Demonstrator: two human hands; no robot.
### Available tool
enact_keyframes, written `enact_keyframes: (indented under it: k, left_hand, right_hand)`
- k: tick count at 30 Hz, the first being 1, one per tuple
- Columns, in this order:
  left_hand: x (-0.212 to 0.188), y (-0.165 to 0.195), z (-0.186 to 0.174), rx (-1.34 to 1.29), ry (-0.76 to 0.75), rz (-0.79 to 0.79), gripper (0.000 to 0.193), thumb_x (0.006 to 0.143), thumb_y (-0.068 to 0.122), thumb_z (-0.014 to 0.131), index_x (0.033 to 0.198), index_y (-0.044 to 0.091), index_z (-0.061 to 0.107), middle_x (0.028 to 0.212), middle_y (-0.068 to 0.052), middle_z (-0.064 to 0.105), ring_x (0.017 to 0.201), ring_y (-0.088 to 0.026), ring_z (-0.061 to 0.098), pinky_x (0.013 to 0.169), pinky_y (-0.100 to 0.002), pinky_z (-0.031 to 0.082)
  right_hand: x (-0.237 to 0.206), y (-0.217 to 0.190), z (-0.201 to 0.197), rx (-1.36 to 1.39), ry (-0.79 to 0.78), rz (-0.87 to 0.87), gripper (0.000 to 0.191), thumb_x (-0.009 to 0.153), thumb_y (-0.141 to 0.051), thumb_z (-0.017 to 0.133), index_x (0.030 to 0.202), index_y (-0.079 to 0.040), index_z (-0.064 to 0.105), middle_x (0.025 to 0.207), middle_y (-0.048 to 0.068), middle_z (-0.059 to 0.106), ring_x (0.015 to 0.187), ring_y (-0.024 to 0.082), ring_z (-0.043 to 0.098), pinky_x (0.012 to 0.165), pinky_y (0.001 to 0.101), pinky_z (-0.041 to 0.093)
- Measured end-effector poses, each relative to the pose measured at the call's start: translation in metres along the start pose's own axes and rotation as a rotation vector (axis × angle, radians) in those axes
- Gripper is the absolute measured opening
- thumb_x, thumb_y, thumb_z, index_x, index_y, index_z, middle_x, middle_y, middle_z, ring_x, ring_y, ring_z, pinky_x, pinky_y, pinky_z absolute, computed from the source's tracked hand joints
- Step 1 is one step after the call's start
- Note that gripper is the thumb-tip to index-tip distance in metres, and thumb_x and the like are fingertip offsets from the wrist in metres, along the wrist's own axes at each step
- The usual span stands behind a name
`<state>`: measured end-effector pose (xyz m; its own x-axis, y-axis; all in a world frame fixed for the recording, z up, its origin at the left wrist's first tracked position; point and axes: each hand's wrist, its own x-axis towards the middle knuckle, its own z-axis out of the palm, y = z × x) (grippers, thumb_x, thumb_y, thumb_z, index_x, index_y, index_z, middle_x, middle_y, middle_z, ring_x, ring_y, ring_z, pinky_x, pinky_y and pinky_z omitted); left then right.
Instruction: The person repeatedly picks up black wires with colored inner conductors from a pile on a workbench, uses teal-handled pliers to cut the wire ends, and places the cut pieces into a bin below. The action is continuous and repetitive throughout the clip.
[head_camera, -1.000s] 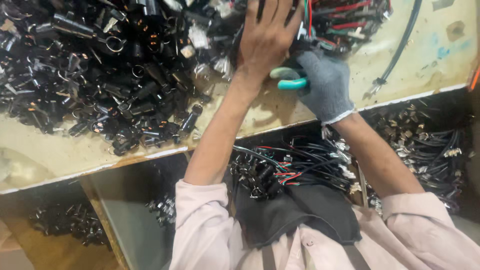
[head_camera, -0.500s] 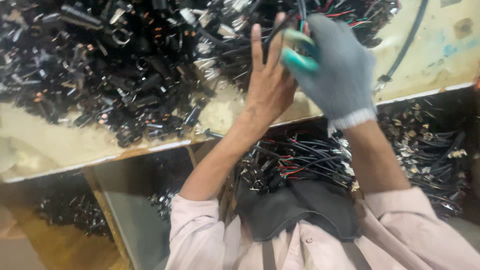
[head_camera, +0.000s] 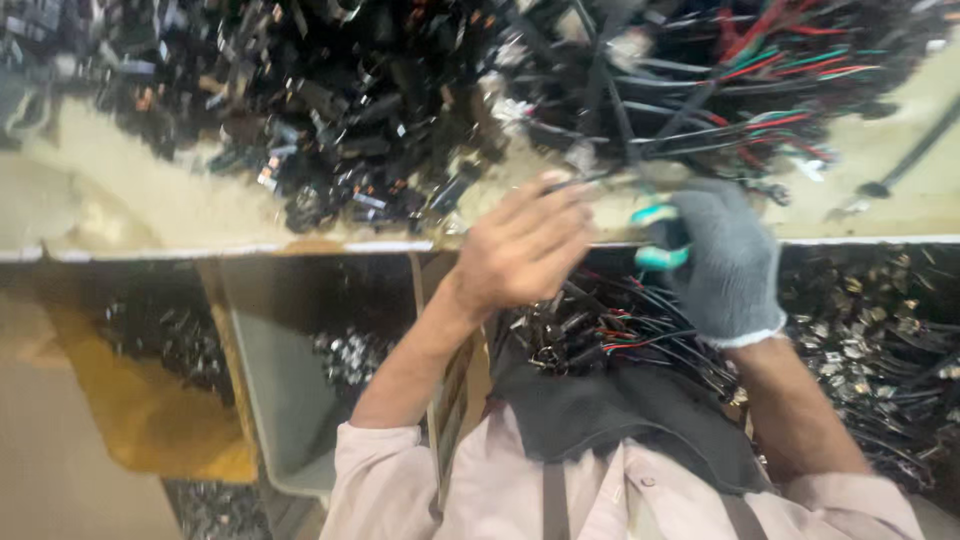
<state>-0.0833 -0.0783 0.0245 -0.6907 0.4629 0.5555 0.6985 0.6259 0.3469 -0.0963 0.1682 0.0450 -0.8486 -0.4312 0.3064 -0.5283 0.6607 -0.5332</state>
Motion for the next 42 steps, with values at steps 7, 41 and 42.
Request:
enact_keyframes:
  k: [7,41,42]
  left_hand:
    - [-0.016,-0.047,-0.025,0.731,-0.077,-0.607,0.033,0.084,0.028,0.072,0.101,0.0,0.073,0.141,-0.028,0.056,0.132,-0.043,0.054,0.109,-0.059,0.038]
    - [-0.024,0.097,0.041,-1.042,0.009,-0.681,0.039,0.105,0.034,0.066,0.123,-0.002,0.067,0.111,-0.013,0.076,0.1,-0.02,0.077,0.088,-0.028,0.06]
    - [-0.023,0.098,0.042,-1.039,0.03,-0.684,0.042,0.105,0.035,0.067,0.125,-0.002,0.067,0.114,-0.014,0.076,0.103,-0.021,0.077,0.089,-0.028,0.06]
  right_hand:
    - [-0.031,0.028,0.016,-0.251,0.05,0.019,0.017,0.09,-0.004,0.075,0.107,-0.009,0.073,0.101,0.012,0.065,0.092,0.033,0.065,0.077,0.0427,0.051]
    - [-0.082,0.016,0.015,0.96,0.134,0.564,0.031,0.081,-0.012,0.079,0.109,-0.004,0.069,0.083,0.008,0.067,0.07,0.026,0.065,0.059,0.0395,0.049]
    - [-0.082,0.018,0.019,0.944,0.117,0.558,0.032,0.082,-0.012,0.079,0.11,-0.004,0.068,0.083,0.009,0.067,0.07,0.026,0.065,0.059,0.0396,0.049]
